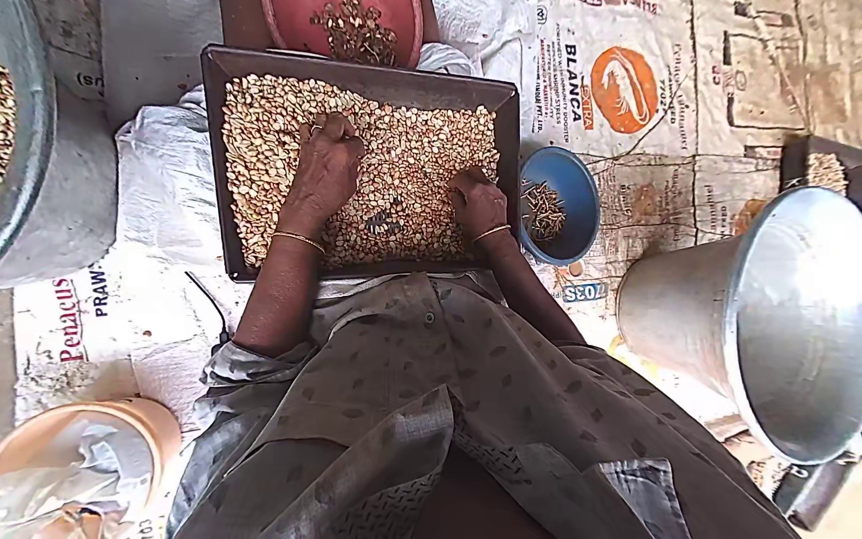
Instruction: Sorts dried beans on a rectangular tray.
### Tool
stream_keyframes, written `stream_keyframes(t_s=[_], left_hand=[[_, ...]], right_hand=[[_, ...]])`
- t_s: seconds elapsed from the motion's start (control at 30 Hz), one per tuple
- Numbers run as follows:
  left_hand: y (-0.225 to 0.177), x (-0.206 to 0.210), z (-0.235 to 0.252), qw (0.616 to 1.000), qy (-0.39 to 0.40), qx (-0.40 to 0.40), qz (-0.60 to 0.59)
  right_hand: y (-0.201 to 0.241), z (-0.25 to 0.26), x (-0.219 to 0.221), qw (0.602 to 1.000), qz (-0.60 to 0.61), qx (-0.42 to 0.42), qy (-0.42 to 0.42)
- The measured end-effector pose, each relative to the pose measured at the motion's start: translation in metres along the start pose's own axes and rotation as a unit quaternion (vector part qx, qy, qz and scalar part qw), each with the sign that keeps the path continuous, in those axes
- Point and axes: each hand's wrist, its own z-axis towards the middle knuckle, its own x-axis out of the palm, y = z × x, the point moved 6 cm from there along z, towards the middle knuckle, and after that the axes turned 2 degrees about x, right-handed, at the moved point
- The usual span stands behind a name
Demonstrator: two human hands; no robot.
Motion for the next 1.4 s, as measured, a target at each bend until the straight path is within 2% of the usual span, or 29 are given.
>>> stream_keyframes(t_s=[0.33, 0.47, 0.6, 0.63, 0.67, 0.7, 0.77, 0.83, 0.87, 0.9, 0.93, 0.97, 1.03, 1.1, 1.13, 1.2, 1.23, 1.3, 1.33, 1.4], left_hand=[[-0.001, 0.000, 0.001, 1.000, 0.003, -0.006, 0.006], [-0.001, -0.001, 0.000, 1.000, 0.002, -0.006, 0.003], [0.001, 0.000, -0.001, 1.000, -0.002, -0.003, -0.009], [0.001, -0.001, -0.001, 1.000, -0.005, -0.001, -0.008], [0.001, -0.001, -0.001, 1.000, -0.008, 0.001, -0.008], [0.001, -0.001, -0.001, 1.000, -0.009, 0.002, -0.007], [0.001, -0.001, -0.001, 1.000, -0.009, 0.000, -0.008], [0.001, -0.001, 0.000, 1.000, -0.009, 0.000, -0.009], [0.000, -0.001, 0.000, 1.000, -0.011, 0.001, -0.008], [0.000, -0.002, 0.000, 1.000, -0.014, 0.003, -0.007], [-0.001, -0.003, 0.000, 1.000, -0.016, 0.003, -0.006], [-0.001, -0.004, 0.000, 1.000, -0.019, 0.002, -0.005], [-0.001, -0.006, 0.000, 1.000, -0.025, -0.004, -0.004], [0.001, -0.008, -0.001, 0.999, -0.030, -0.018, 0.002], [0.002, -0.009, -0.001, 0.999, -0.041, -0.022, 0.008], [0.008, -0.013, -0.003, 0.997, -0.064, -0.036, 0.011], [0.011, -0.015, -0.004, 0.996, -0.068, -0.051, 0.012], [0.018, -0.021, -0.006, 0.993, -0.079, -0.083, 0.016], [0.021, -0.024, -0.007, 0.992, -0.084, -0.094, 0.017], [0.026, -0.029, -0.009, 0.990, -0.090, -0.107, 0.019]], right_hand=[[0.001, 0.004, -0.001, 1.000, 0.018, 0.011, 0.020], [-0.009, 0.006, -0.006, 0.992, 0.110, -0.017, -0.063], [-0.022, -0.003, -0.019, 0.959, 0.256, -0.016, -0.121], [-0.026, -0.006, -0.025, 0.936, 0.324, -0.016, -0.135], [-0.032, -0.010, -0.031, 0.897, 0.412, -0.010, -0.158], [-0.040, -0.013, -0.039, 0.839, 0.511, 0.005, -0.190], [-0.064, -0.016, -0.053, 0.683, 0.680, 0.062, -0.260], [-0.092, -0.016, -0.059, 0.501, 0.797, 0.142, -0.306], [-0.104, -0.016, -0.057, 0.426, 0.832, 0.164, -0.315], [-0.111, -0.016, -0.054, 0.389, 0.848, 0.174, -0.315], [-0.111, -0.016, -0.053, 0.395, 0.845, 0.179, -0.311], [-0.102, -0.014, -0.053, 0.448, 0.825, 0.176, -0.298], [-0.067, -0.006, -0.053, 0.593, 0.756, 0.144, -0.235], [-0.018, 0.007, -0.048, 0.729, 0.669, 0.049, -0.138], [0.010, 0.016, -0.044, 0.783, 0.615, -0.014, -0.087], [0.068, 0.028, -0.031, 0.866, 0.474, -0.161, -0.003], [0.092, 0.032, -0.020, 0.896, 0.379, -0.231, 0.032], [0.122, 0.040, 0.006, 0.921, 0.181, -0.330, 0.100], [0.126, 0.045, 0.018, 0.924, 0.115, -0.340, 0.135], [0.112, 0.060, 0.026, 0.936, 0.052, -0.317, 0.141]])
